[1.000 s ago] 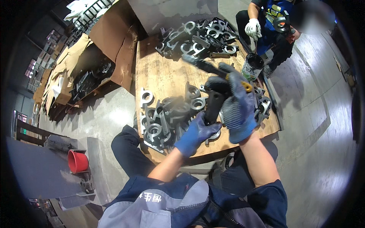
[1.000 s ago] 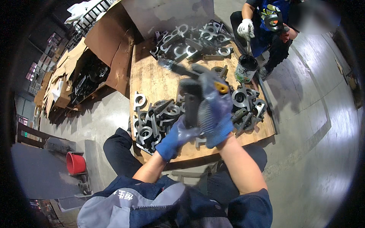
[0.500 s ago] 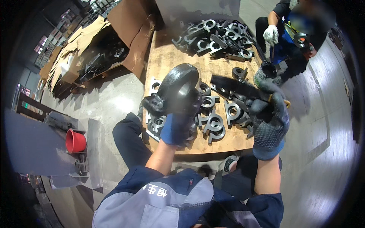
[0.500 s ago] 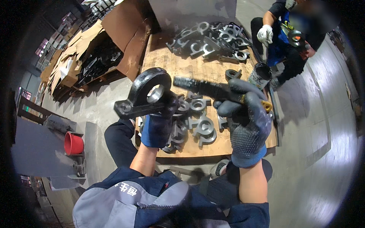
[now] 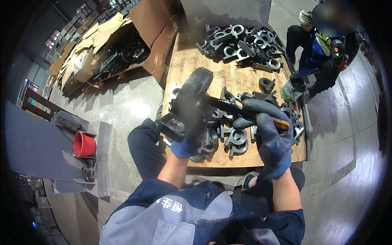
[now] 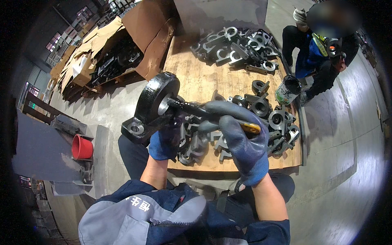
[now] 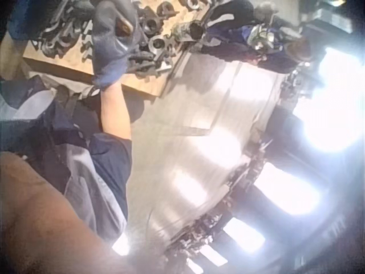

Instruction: The person sits on the floor and repeatedly picks up metal parts from a wooden table, applies black paint with a brush, and places the painted parts back on the table. Another worker is visible in the background performing a similar task.

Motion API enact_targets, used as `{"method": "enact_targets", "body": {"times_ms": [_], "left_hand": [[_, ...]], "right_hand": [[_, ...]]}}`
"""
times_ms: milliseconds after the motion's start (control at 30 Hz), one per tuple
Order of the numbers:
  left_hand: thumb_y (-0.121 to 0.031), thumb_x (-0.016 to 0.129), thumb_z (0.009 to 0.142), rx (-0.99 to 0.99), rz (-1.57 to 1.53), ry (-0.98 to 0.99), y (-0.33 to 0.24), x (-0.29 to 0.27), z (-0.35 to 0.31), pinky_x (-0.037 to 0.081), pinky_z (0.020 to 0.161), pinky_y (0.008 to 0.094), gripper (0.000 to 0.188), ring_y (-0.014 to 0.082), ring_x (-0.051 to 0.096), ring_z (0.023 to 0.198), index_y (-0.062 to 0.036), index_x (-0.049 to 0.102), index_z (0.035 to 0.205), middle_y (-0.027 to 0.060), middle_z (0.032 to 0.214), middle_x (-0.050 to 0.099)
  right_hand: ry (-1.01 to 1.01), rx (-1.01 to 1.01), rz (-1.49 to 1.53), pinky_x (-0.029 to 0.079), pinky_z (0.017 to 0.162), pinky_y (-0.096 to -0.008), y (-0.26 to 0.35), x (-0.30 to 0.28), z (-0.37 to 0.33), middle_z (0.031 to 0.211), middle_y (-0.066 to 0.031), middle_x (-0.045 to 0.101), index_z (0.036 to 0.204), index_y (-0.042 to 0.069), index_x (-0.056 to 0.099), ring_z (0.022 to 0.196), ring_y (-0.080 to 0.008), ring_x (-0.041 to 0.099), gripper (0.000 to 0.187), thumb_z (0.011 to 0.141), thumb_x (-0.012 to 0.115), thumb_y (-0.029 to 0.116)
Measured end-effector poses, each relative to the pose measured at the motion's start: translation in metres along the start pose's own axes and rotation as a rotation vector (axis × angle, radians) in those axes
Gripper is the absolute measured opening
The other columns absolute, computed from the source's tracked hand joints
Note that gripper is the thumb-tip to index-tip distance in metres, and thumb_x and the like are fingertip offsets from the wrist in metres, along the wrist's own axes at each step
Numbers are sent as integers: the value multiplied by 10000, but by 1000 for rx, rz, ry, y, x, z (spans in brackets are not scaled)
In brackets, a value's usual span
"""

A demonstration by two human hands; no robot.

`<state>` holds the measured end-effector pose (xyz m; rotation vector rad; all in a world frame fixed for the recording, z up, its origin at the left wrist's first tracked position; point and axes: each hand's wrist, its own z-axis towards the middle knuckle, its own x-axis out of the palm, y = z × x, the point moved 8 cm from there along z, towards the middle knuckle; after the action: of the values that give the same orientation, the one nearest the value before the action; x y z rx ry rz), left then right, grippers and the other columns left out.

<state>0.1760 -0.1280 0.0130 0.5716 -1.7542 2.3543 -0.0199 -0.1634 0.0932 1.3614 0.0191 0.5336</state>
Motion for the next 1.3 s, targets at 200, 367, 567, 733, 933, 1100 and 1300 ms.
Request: {"method": "enact_targets", "body": {"times_ms": [200, 367, 567, 733, 933, 1100, 1300], "left_hand": [[14, 460, 939, 98, 426, 149, 12, -22, 3, 410, 1017, 346, 414, 225, 505, 1193, 9, 440, 1352, 134, 1316, 502], [-156, 493, 981, -71, 256, 62, 11, -7, -1, 488, 919, 325, 315, 174, 581, 1039, -26, 516, 1267, 80, 1168, 576], [-252, 442, 1011, 1, 605, 48, 22, -28, 0, 505, 905, 330, 337, 183, 600, 1015, -33, 526, 1253, 84, 1136, 591], [-35, 472, 901, 2, 477, 143, 14, -15, 7, 396, 1025, 379, 409, 287, 488, 1202, 13, 487, 1308, 160, 1291, 505], [82, 533, 814, -216, 304, 75, 42, -35, 2, 306, 1109, 387, 572, 322, 344, 1365, 3, 445, 1374, 202, 1426, 408], [-146, 578, 945, 239, 710, -43, -11, 1, 16, 512, 854, 345, 296, 182, 594, 975, -35, 562, 1219, 96, 1157, 610], [-15, 593, 833, 289, 966, 131, -21, 12, 11, 417, 976, 388, 499, 300, 509, 1180, 1, 480, 1318, 173, 1287, 527]], "right_hand": [[-13, 76, -23, 521, 821, -296, -8, 4, -2, 1075, -147, 653, 1137, -45, 614, 863, -202, 679, 300, 938, 497, 147], [-16, -94, -143, 522, 782, -255, -10, -10, 0, 1039, -108, 674, 1152, -16, 620, 905, -151, 662, 293, 936, 565, 174], [-60, 321, 217, 547, 739, -263, -40, -8, 1, 1070, -102, 662, 1187, -7, 595, 935, -165, 668, 324, 916, 618, 169], [153, -545, -698, 550, 863, -345, 8, 4, -10, 1192, -128, 623, 1284, 35, 530, 1030, -233, 648, 373, 922, 592, 104], [50, 27, 208, 518, 938, -354, -29, 4, 1, 1258, -170, 578, 1277, 53, 517, 1118, -246, 611, 505, 814, 596, -133], [-2, -145, -182, 548, 871, -324, -2, 2, -3, 1143, -149, 632, 1265, -15, 522, 998, -216, 658, 345, 947, 522, 121], [-56, -246, -430, 552, 783, -261, -1, 4, -6, 1068, -108, 669, 1237, -1, 565, 916, -145, 669, 336, 985, 510, 215]]}}
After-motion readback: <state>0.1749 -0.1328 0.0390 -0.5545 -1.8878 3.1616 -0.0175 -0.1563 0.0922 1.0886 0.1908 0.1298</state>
